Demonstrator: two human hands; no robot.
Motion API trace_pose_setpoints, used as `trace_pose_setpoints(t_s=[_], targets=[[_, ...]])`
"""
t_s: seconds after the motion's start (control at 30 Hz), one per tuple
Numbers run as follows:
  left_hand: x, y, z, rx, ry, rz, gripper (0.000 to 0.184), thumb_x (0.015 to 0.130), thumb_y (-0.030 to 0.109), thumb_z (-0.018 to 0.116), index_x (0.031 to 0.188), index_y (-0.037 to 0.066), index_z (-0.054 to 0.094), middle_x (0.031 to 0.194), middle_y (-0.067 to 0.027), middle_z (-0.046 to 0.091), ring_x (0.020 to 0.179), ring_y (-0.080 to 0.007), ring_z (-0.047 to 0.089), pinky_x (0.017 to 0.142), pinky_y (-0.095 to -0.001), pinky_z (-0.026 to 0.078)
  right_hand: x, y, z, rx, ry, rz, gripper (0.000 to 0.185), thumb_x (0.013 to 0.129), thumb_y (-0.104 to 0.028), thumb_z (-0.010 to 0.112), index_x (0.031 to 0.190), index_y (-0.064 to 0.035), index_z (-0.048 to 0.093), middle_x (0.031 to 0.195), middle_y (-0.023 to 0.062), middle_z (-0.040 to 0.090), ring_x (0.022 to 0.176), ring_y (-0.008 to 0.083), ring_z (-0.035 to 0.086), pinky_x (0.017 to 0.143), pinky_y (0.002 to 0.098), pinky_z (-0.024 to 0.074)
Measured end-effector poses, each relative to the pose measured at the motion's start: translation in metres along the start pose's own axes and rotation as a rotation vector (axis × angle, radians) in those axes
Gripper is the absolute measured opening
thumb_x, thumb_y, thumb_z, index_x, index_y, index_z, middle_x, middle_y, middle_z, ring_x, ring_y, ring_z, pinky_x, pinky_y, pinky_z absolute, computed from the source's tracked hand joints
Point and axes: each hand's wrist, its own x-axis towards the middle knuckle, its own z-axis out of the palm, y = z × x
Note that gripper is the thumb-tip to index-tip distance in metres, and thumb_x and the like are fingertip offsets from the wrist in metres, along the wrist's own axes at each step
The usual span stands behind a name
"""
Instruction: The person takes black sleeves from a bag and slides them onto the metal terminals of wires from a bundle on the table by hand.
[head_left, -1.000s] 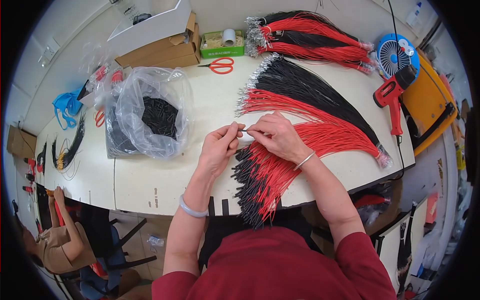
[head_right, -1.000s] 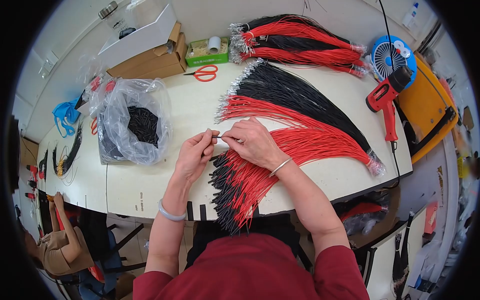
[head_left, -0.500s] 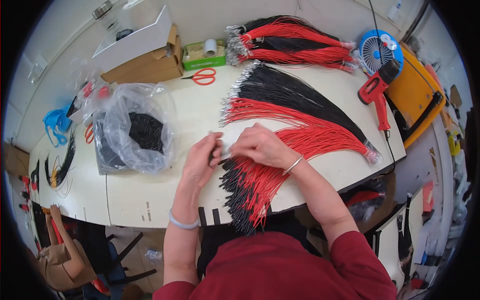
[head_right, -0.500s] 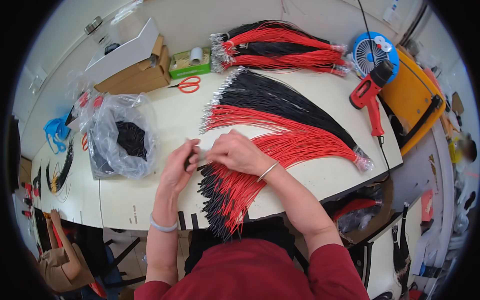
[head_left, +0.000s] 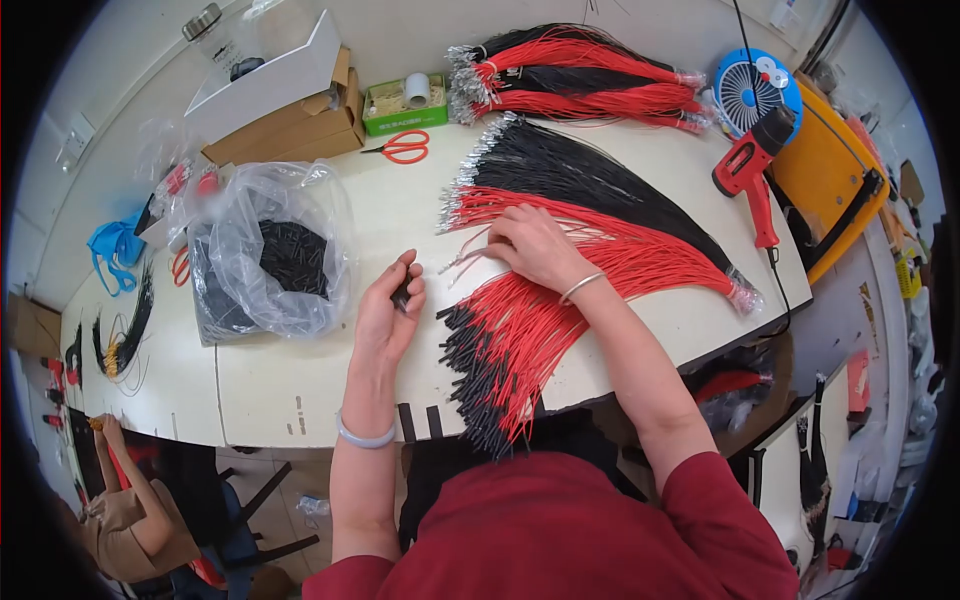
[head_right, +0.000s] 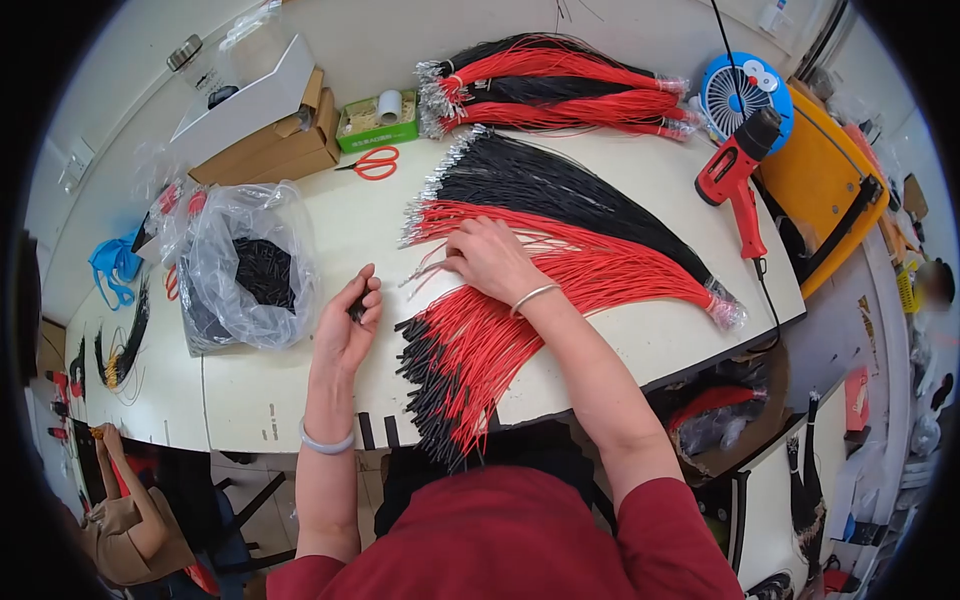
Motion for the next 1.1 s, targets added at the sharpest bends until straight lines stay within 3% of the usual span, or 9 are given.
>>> trace_pose_setpoints(t_s=[0.17,0.33,0.5,0.63,1.1], targets=[[-0.005,0.0,0.006,0.083,0.048,0.067,0.022,0.105,0.011,0.048,0.123,0.0,0.05,0.095,-0.008,0.056,0.068,-0.0078,0.047,0.05,-0.0181,0.036,0.013,-0.011,0.002,0.147,0.065,0.151,0.016,0.088,-0.019,0.069,0.094,-0.0044,0.069,0.087,0.0084,0.068,0.081,0.0269,0.061,0.083,0.0345,0.0482],[-0.003,-0.003,0.012,0.197,0.009,0.065,0.022,0.104,0.013,0.052,0.121,-0.001,0.052,0.095,-0.0076,0.058,0.067,-0.0065,0.047,0.049,-0.0171,0.036,0.01,-0.019,-0.007,0.208,0.245,-0.127,0.014,0.089,-0.013,0.068,0.099,-0.0033,0.07,0.088,0.0087,0.068,0.076,0.0252,0.061,0.075,0.0335,0.0492],[-0.011,-0.007,0.022,0.262,-0.005,0.058,0.025,0.102,0.014,0.056,0.121,-0.002,0.053,0.095,-0.008,0.06,0.066,-0.0054,0.047,0.05,-0.0157,0.036,0.002,-0.033,-0.002,0.435,0.175,-0.072,0.013,0.09,-0.012,0.066,0.098,-0.0033,0.072,0.088,0.0079,0.068,0.068,0.0239,0.06,0.063,0.0325,0.0483],[-0.009,-0.011,0.023,0.336,-0.009,0.062,0.027,0.1,0.015,0.061,0.12,-0.003,0.057,0.095,-0.0078,0.062,0.065,-0.0042,0.047,0.048,-0.0145,0.035,-0.004,-0.033,0.0,0.43,0.092,-0.061,0.013,0.089,-0.008,0.066,0.098,-0.0013,0.072,0.085,0.0072,0.066,0.062,0.0203,0.057,0.057,0.0305,0.045],[-0.003,-0.015,0.023,0.393,0.006,0.082,0.023,0.098,0.014,0.064,0.112,-0.004,0.062,0.093,-0.0066,0.062,0.063,-0.0036,0.047,0.046,-0.0144,0.034,-0.002,-0.042,0.003,0.463,0.097,0.007,0.009,0.089,-0.012,0.066,0.089,-0.0024,0.069,0.083,0.0064,0.064,0.061,0.0208,0.055,0.057,0.0329,0.0443]])
